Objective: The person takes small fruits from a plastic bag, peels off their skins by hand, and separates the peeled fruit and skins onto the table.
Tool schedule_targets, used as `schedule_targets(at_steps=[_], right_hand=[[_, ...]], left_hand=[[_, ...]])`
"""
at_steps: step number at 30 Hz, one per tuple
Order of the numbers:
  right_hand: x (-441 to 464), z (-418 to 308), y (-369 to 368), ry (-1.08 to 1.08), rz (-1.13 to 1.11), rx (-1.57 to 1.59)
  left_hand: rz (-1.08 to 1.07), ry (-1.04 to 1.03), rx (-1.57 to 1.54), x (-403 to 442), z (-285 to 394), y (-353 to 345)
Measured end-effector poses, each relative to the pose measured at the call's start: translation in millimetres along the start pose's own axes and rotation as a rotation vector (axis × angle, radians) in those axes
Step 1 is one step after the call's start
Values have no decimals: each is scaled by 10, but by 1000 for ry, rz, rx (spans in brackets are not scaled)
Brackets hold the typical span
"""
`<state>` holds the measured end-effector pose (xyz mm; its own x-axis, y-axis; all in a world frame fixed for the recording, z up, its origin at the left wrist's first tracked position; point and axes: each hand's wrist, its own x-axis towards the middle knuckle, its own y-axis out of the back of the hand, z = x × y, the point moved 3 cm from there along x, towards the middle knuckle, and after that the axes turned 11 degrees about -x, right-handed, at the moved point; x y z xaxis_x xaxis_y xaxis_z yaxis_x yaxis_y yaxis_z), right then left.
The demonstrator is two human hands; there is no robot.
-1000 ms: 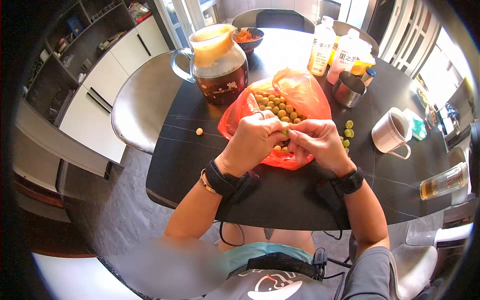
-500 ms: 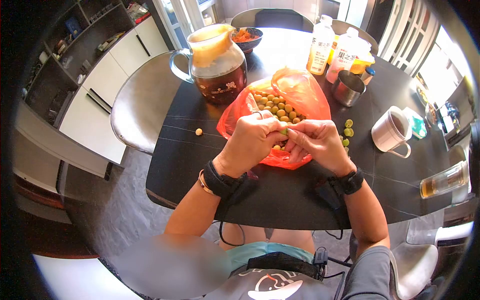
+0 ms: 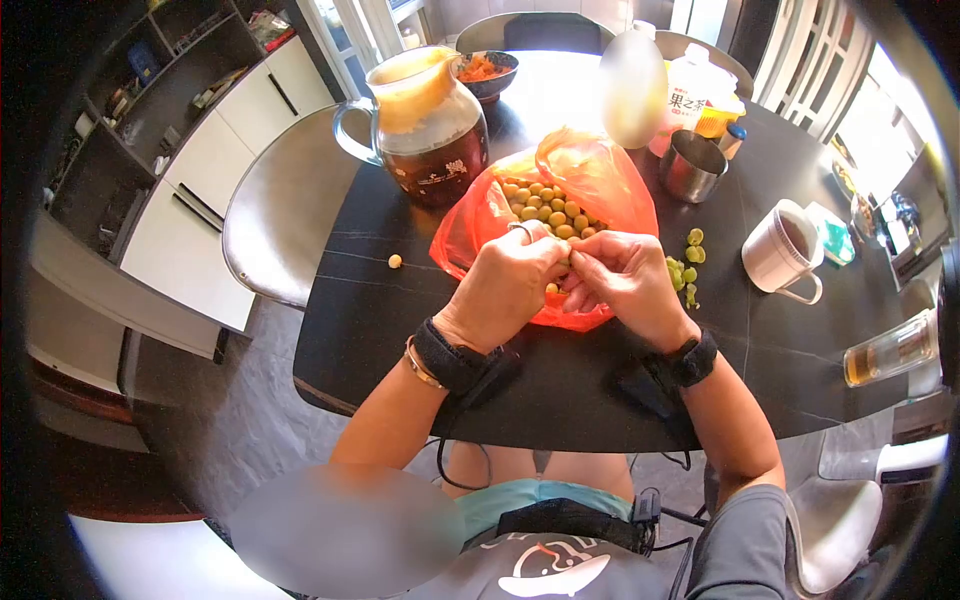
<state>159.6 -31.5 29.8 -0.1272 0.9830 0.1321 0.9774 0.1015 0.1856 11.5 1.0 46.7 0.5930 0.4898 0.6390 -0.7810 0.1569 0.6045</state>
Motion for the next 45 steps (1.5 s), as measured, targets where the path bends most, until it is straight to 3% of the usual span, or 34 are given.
schedule_targets(at_steps=[12,18,20,32,36,41,45], right_hand=[[14,37,29,-31,57,-9],[22,-13,101,-46,-20,-45],[34,-11,114,-49,-59,-44],[36,-27,117,20,-77,-27],[39,2,126,14,-39,-36],[69,17,137,39,-54,-4],[72,39,131,-16,-41,146]], left_hand=[[20,72,-87,30,-22,18],[-13,319,-402,14,-170,32],[29,511,-754,-9,-205,3],[22,497,-1028,2,-256,-2],[-22,531,-1007,7,-256,35],[70,586,-1039,-2,-282,23],[86,575,-1026,2,-337,9]])
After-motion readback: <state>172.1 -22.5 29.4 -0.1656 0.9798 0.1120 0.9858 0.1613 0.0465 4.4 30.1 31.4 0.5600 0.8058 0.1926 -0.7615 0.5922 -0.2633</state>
